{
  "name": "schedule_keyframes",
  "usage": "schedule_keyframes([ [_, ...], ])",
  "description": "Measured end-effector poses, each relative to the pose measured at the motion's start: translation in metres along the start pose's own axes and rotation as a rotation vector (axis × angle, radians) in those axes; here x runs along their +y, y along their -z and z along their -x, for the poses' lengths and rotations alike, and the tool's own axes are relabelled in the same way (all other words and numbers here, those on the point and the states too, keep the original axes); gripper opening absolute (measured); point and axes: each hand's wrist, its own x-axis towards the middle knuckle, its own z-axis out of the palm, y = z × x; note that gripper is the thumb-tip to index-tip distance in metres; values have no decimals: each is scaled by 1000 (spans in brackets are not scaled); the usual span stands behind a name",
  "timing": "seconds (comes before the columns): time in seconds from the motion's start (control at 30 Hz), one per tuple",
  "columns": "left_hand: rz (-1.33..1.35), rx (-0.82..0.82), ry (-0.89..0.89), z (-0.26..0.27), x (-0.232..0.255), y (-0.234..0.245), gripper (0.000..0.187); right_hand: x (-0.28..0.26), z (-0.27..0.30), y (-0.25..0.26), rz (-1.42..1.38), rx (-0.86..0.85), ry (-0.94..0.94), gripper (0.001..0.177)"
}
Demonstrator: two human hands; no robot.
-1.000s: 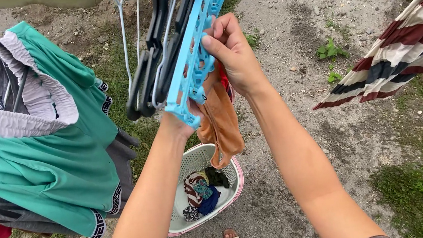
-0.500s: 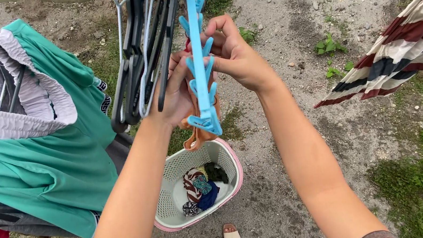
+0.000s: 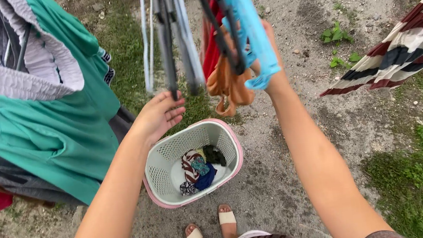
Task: Hanging wet clothes onto a clothesline using plastic hangers.
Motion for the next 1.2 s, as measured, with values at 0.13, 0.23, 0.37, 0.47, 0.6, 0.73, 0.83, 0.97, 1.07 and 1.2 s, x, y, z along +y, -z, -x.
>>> schedule_keyframes([
  [0.13,9,-13,32,32,-48,55,26,75,77,9,253,263,-155,38],
  [0.23,21,42,71,53,-91,98,25,163,153,18,176,318,-283,21],
  [0.37,-18,154,163,76,-154,154,25,243,269,-1,381,145,-704,14],
  [0.47,-26,240,230,88,-197,188,24,295,339,-20,450,-115,-973,15],
  [0.6,-41,357,289,90,-259,236,25,333,393,-52,618,-536,-1153,25],
  [0.73,-46,415,360,72,-321,284,26,397,431,-75,665,-655,-1112,31],
  [0.83,-34,457,386,48,-375,320,29,454,457,-88,778,-854,-1046,36],
  [0.97,-19,489,354,6,-431,342,34,533,490,-98,946,-1050,-1024,45],
  [1.07,-13,482,360,-31,-457,346,46,606,524,-100,1022,-1156,-912,47],
  [1.2,4,554,416,-81,-485,352,66,665,544,-141,1119,-1425,-842,58],
])
